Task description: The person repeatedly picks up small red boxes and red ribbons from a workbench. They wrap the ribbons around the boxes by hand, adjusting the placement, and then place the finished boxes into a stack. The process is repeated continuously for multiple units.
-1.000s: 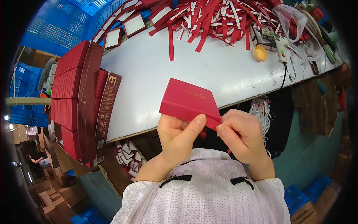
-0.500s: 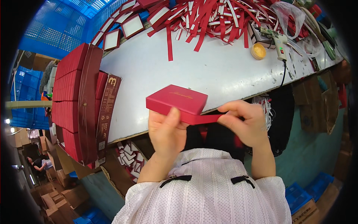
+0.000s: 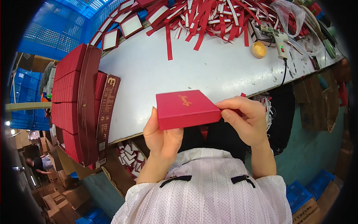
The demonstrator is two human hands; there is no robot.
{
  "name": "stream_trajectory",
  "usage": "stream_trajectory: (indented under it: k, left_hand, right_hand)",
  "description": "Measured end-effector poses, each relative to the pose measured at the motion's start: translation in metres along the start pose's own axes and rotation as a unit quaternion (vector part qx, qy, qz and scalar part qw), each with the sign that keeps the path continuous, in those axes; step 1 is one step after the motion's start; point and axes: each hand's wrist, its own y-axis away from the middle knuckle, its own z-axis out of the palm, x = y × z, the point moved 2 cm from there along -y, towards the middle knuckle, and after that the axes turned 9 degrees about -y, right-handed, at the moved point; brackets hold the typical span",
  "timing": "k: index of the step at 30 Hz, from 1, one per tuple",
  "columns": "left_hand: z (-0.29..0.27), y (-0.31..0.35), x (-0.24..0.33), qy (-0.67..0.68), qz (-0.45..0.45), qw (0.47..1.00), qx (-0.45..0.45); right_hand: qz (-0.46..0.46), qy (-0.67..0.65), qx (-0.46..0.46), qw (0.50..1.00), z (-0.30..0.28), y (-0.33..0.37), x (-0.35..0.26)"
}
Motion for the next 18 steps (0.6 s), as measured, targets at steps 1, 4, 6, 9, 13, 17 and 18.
stream_trajectory:
  k: [1,4,6,9,13,17,18]
  left_hand:
    - [-0.001,-0.005,-0.003,-0.110,0.039,0.992,-0.036]
    - [-0.009,-0.018,-0.019,-0.387,0.160,0.906,-0.060]
    - [-0.010,-0.022,-0.024,-0.494,0.198,0.846,-0.021]
    - [-0.005,-0.026,-0.017,-0.401,0.150,0.903,0.027]
    - [0.006,-0.023,-0.009,-0.198,0.084,0.977,-0.001]
    - [0.008,-0.020,-0.013,-0.116,0.028,0.993,0.009]
    - [0.008,-0.019,-0.012,-0.115,0.019,0.993,0.014]
  right_hand:
    - [0.005,0.024,0.016,1.000,0.003,0.001,0.000]
    - [-0.051,0.103,0.001,0.993,0.014,0.002,-0.007]
    - [-0.050,0.111,0.014,0.992,0.016,0.001,-0.008]
    - [-0.049,0.142,0.057,0.987,0.006,0.001,-0.005]
    - [-0.028,0.112,0.071,0.991,-0.012,0.001,0.000]
    - [-0.041,0.116,0.077,0.989,-0.008,-0.002,-0.001]
    - [-0.041,0.113,0.078,0.990,-0.007,-0.003,-0.001]
